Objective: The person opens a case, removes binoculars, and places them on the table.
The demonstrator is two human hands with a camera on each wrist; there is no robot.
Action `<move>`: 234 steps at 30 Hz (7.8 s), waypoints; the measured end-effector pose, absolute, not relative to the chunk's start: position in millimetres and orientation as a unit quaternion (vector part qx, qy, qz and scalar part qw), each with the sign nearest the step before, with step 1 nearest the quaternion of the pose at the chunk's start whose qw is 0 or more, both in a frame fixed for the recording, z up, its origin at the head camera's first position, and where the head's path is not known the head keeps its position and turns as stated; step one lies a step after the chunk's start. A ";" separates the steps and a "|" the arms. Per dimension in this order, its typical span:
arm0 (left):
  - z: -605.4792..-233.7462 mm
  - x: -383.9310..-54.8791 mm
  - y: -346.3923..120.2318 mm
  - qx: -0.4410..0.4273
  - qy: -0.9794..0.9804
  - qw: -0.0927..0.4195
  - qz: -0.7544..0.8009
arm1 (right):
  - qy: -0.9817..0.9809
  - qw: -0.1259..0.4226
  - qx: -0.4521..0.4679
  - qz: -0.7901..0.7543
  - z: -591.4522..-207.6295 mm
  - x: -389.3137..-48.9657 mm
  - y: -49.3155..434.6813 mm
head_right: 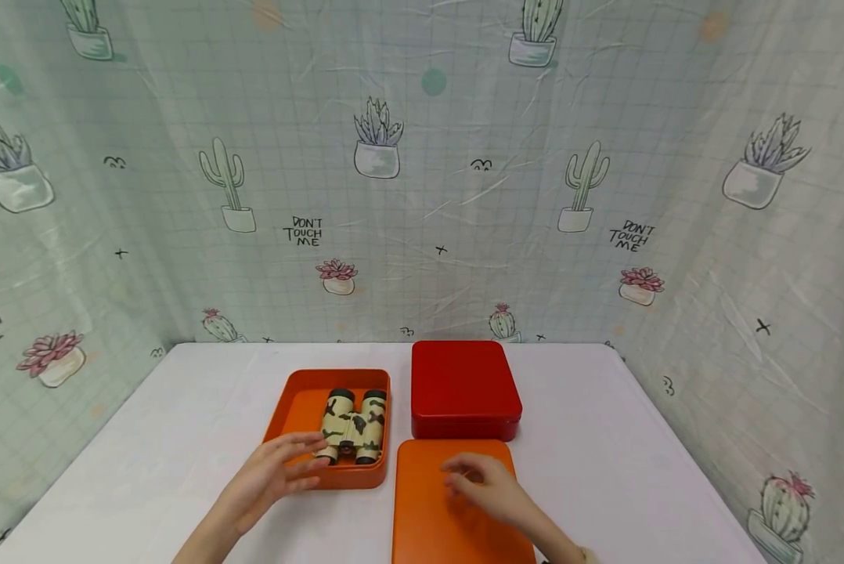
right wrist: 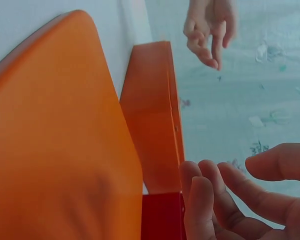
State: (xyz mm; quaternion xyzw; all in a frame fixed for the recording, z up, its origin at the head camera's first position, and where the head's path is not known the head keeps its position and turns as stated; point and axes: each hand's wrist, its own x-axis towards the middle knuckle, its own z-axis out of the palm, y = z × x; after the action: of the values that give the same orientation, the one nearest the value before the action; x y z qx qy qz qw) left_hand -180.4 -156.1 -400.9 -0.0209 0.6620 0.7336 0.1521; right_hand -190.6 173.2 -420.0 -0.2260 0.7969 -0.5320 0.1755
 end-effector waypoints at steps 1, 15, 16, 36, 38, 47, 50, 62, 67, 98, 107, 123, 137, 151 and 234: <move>-401.1 -181.1 -156.8 -0.027 0.662 0.143 0.736 | 0.798 0.174 -0.227 -0.531 -420.1 -190.9 171.0; -406.6 -195.0 -160.9 -0.059 0.691 0.068 0.717 | 0.829 0.176 -0.232 -0.478 -411.9 -198.1 145.1; -406.2 -196.1 -161.0 -0.057 0.694 0.065 0.715 | 0.834 0.173 -0.237 -0.468 -411.1 -199.0 143.9; -412.1 -207.6 -143.5 0.056 0.844 -0.073 0.528 | 0.888 0.129 -0.319 -0.304 -403.9 -201.3 120.1; -412.5 -208.6 -141.8 0.074 0.855 -0.088 0.505 | 0.896 0.117 -0.326 -0.280 -403.1 -200.0 117.6; -424.1 -216.0 -137.8 0.130 0.914 -0.102 0.372 | 0.912 0.077 -0.347 -0.204 -405.7 -197.7 106.5; -426.4 -217.1 -137.0 0.149 0.926 -0.104 0.332 | 0.913 0.065 -0.356 -0.187 -407.5 -198.1 103.7; -438.2 -227.7 -136.5 0.232 0.949 -0.131 0.168 | 0.920 0.047 -0.380 -0.082 -417.1 -198.6 91.6; -441.8 -231.9 -136.3 0.246 0.951 -0.140 0.126 | 0.919 0.034 -0.392 -0.039 -421.8 -199.1 89.6; -445.6 -252.5 -133.3 0.260 0.959 -0.102 0.053 | 0.922 0.051 -0.384 -0.021 -430.8 -200.5 90.1; -447.2 -256.6 -133.0 0.255 0.962 -0.085 0.044 | 0.924 0.065 -0.375 -0.026 -430.7 -199.5 89.8; -447.4 -257.5 -132.1 0.271 0.956 -0.103 0.046 | 0.924 0.062 -0.377 -0.025 -430.6 -199.1 89.9; -446.4 -256.3 -133.2 0.286 0.949 -0.127 0.032 | 0.926 0.062 -0.371 -0.024 -432.2 -197.2 89.3; -440.4 -258.2 -140.5 0.287 0.945 -0.151 0.033 | 0.927 0.072 -0.367 -0.031 -432.7 -198.5 89.4; -398.5 -217.7 -236.8 0.188 0.958 -0.219 -0.005 | 0.928 0.053 -0.366 -0.043 -436.2 -196.9 87.2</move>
State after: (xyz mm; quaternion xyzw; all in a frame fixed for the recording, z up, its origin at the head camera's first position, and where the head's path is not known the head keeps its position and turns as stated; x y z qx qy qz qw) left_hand -217.7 -236.8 -398.5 0.1876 0.9576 -0.0054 -0.2187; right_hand -196.9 87.2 -436.2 -0.3658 0.9282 -0.0426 0.0529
